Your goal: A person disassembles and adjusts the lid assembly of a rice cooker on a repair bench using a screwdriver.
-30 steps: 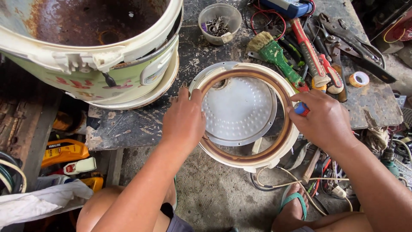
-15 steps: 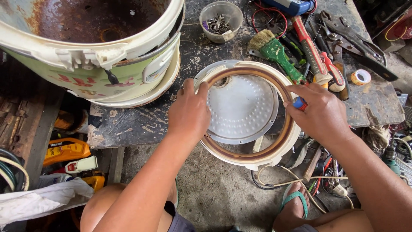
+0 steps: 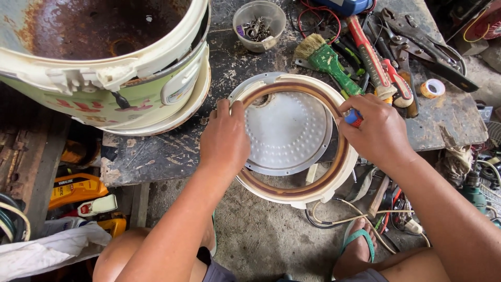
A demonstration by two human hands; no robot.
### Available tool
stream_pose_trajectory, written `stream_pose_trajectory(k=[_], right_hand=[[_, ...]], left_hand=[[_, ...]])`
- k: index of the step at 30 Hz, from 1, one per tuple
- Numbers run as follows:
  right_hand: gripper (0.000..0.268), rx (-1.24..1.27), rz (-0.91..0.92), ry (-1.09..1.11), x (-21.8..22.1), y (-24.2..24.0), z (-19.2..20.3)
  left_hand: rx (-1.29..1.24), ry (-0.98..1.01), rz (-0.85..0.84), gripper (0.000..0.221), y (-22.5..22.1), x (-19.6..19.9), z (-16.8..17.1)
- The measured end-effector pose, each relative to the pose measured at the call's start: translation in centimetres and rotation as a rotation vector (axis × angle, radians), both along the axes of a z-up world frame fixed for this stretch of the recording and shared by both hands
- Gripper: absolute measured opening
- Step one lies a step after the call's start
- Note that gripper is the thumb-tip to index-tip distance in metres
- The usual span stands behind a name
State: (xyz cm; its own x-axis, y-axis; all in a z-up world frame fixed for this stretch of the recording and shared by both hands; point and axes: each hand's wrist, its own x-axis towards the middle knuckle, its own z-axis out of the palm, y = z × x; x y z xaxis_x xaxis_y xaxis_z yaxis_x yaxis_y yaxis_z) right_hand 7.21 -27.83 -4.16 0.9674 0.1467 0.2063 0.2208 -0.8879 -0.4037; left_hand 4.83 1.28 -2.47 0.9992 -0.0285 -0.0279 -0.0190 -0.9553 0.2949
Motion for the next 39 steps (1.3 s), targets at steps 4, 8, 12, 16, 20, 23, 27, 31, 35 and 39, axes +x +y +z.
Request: stream_pose_trajectory(k=[4,8,12,16,20,23,27,31,35,39], right_hand=[[0.026,-0.029,-0.022,0.015,0.2,0.7,0.5],[0.02,0.071,-0.025,-0.036,0.8,0.4,-0.5],[0.015,0.144,-0.048,-0.014,1.3,0.4,-0.7],[0.016,0.158,-0.063,0.035,1.3,0.6,0.1],[0.018,0.125,-0.041,0.063,0.9,1.3,0.9],[0.02,0.108,-0.035,0.06,0.9,1.4,0.9],[0.022,0.027,-0.046,0.037,1.1,1.3,0.2],[0.026,0.045,-0.037,0.021,0.7,1.8,0.9],[0.026,0.041,-0.062,0.024,0.9,1.8,0.8],[0.026,0.035,-0.066,0.068,1.0,1.7,0.8]], left_hand=[[0.057,-0.146,-0.034,0.051,0.6,0.3,-0.7],[0.029,-0.242,-0.044,0.025,0.9,1.1,-0.9],[0.088,-0.326,-0.005,0.024,1.1,2.0,-1.6],[0.056,-0.332,-0.019,0.022,1.1,2.5,-2.0],[0.053,-0.373,-0.145,0.023,0.3,2.9,-1.4],[0.037,-0.346,-0.224,0.028,-0.4,3.5,-0.4],[0.086,-0.365,-0.338,0.027,-1.3,4.5,0.3],[0.067,-0.467,-0.456,0.024,-3.1,6.9,-1.1],[0.035,-0.545,-0.533,0.023,-5.2,10.4,-4.5],[0.008,-0.5,-0.554,0.029,-6.4,12.7,-6.9]])
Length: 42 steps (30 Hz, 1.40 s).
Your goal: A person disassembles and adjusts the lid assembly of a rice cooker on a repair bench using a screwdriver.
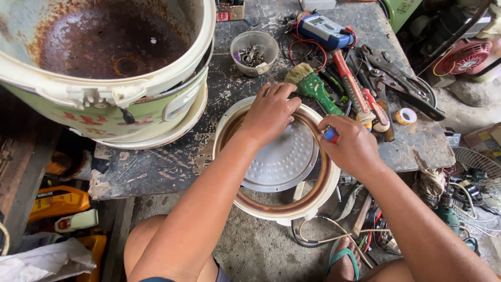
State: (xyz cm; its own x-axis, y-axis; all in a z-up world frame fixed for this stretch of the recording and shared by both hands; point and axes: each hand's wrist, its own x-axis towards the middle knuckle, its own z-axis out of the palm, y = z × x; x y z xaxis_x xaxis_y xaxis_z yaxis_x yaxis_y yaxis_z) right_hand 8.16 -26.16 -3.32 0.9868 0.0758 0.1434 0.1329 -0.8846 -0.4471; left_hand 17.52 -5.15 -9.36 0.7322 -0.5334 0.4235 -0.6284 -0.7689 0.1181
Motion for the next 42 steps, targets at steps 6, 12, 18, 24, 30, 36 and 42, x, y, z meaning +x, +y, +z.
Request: stream_pose_trajectory(k=[6,12,18,24,30,36,42], right_hand=[[0.028,-0.016,0.035,-0.008,0.2,-0.4,-0.1],[0.028,-0.038,0.06,0.012,0.5,-0.9,-0.2],[0.031,-0.006,0.09,0.006,0.1,-0.5,0.5],[0.033,-0.009,0.104,0.014,0.3,-0.7,0.4],[0.033,0.019,0.094,0.01,0.3,-0.7,0.5],[0.039,0.071,0.06,0.025,0.4,-1.2,-0.1],[0.034,0.07,0.072,-0.003,1.4,-2.1,-1.7]], left_hand=[[-0.145,0.288,-0.026,0.025,0.3,-0.7,1.0],[-0.145,0.278,-0.082,0.022,0.5,-2.7,2.9],[0.034,0.026,-0.166,0.019,0.3,-2.9,2.3],[0.048,0.069,-0.217,0.026,-0.2,-4.6,3.7],[0.061,0.014,-0.2,0.024,-0.5,-4.8,3.0],[0.121,0.132,-0.226,0.023,-0.6,-6.2,5.2],[0.135,0.209,-0.289,0.019,-0.7,-7.4,6.6]])
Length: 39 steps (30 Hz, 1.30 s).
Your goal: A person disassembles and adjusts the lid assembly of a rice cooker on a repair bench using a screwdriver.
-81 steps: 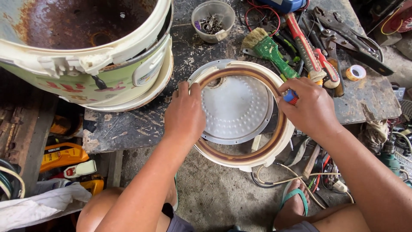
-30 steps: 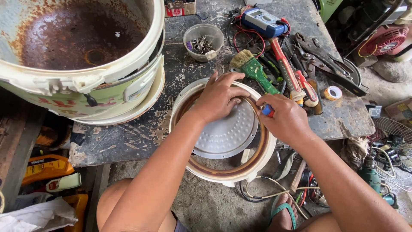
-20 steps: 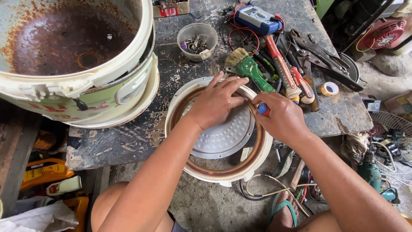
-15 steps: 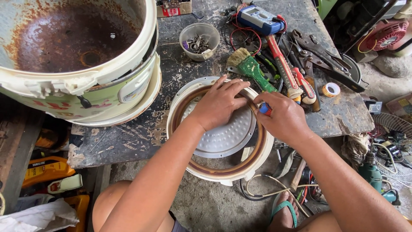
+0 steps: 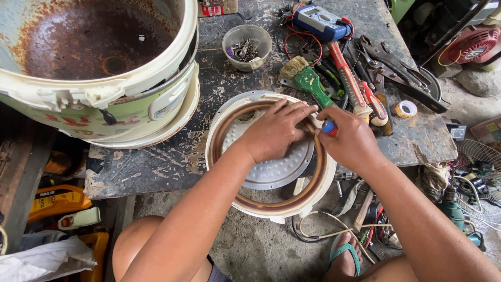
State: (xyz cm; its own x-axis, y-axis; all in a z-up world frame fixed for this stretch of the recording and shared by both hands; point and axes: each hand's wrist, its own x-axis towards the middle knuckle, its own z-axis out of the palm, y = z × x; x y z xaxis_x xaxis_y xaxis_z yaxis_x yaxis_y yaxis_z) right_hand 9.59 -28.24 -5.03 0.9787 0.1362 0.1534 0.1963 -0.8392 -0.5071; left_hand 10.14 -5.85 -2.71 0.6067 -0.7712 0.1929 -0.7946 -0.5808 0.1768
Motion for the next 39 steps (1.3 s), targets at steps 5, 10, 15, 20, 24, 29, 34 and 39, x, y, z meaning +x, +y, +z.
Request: stream_pose_trajectory(k=[5,10,15,20,24,29,34,39], right_hand=[[0.033,0.044,-0.012,-0.058,0.2,0.4,0.5],[0.04,-0.014,-0.068,0.019,-0.1,0.5,0.6],[0.038,0.021,-0.111,0.035,0.1,0.1,0.3],[0.034,0.116,-0.117,-0.038,-1.9,0.9,2.9],[0.03,0.152,-0.141,-0.074,-2.8,0.5,3.6],[0.026,0.189,-0.164,-0.091,-3.1,0.3,3.5],[0.025,0.197,-0.177,-0.065,-3.1,0.5,3.4],[0.026,0.205,-0.184,-0.039,-3.5,0.7,3.8]], left_hand=[[0.006,-0.032,-0.012,0.018,-0.4,0.6,-2.5],[-0.026,-0.042,0.016,0.018,-0.6,-0.3,-2.0],[-0.37,0.157,0.423,0.017,-2.4,-1.1,-3.9],[-0.691,0.722,0.648,0.021,-2.8,-0.6,-3.9],[-1.174,1.127,0.649,0.051,-3.4,-3.1,-0.3],[-1.292,1.198,0.526,0.04,-5.4,-3.4,-3.4],[-1.368,1.19,0.507,0.027,-6.4,-3.1,-5.4],[-1.415,1.27,0.486,0.027,-6.5,-2.8,-5.8]])
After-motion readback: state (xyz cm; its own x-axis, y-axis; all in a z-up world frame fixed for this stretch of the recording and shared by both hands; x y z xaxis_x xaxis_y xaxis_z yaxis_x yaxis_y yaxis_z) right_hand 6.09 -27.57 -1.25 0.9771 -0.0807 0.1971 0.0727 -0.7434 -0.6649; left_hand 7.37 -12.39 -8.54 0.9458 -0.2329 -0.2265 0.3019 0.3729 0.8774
